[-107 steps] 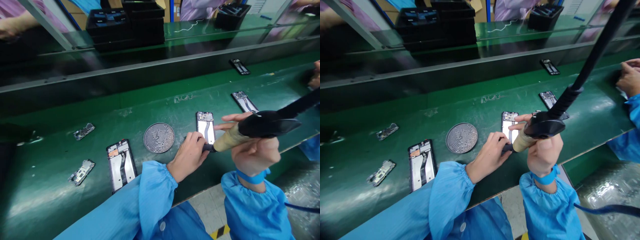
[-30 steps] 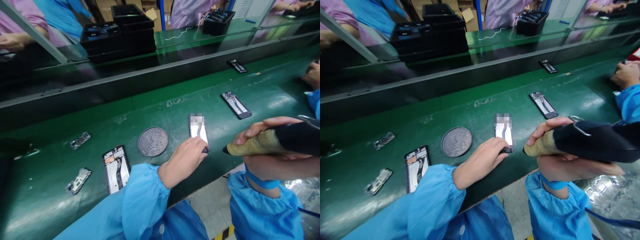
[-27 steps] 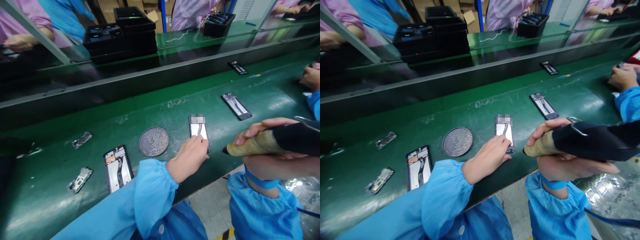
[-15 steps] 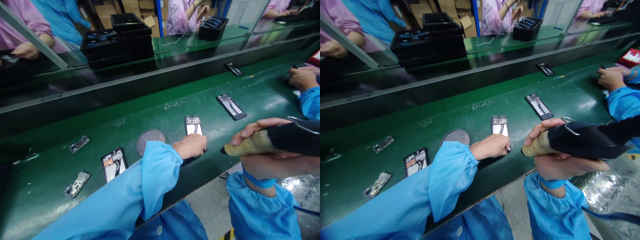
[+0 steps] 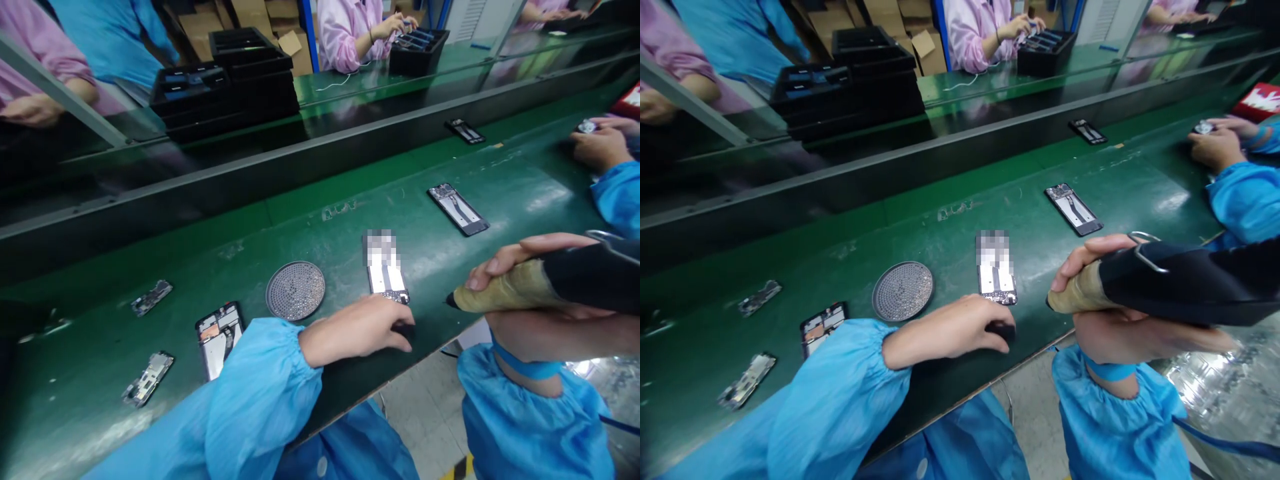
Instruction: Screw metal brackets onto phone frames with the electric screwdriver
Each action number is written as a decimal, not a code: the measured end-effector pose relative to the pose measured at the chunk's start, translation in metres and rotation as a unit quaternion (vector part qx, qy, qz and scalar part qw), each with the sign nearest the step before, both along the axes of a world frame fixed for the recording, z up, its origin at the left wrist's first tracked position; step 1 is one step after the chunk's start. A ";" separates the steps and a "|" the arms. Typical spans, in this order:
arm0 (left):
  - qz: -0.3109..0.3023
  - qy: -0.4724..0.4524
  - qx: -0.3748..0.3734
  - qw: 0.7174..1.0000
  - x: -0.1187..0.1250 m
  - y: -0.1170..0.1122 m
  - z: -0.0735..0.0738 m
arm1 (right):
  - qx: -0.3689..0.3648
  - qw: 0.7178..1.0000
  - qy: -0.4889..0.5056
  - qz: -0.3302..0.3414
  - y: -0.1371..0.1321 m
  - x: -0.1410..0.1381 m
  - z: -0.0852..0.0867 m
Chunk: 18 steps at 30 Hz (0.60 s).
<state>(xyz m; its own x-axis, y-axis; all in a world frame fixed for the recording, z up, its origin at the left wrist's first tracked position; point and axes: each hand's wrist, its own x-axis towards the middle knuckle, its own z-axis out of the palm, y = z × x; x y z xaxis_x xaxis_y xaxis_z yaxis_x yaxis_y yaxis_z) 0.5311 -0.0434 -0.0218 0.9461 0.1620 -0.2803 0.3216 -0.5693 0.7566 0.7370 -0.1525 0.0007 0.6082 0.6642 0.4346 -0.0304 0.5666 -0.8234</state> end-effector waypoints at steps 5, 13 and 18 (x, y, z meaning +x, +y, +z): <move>0.126 -0.085 0.114 0.982 0.008 0.040 -0.011 | 0.026 0.996 -0.087 -0.004 0.006 0.002 -0.005; 0.123 -0.138 0.271 0.945 0.036 0.036 -0.018 | 0.015 0.999 -0.020 -0.047 0.010 -0.028 0.013; 0.043 -0.136 0.257 0.956 0.088 0.019 -0.023 | -0.118 0.991 0.036 0.049 -0.013 -0.050 0.016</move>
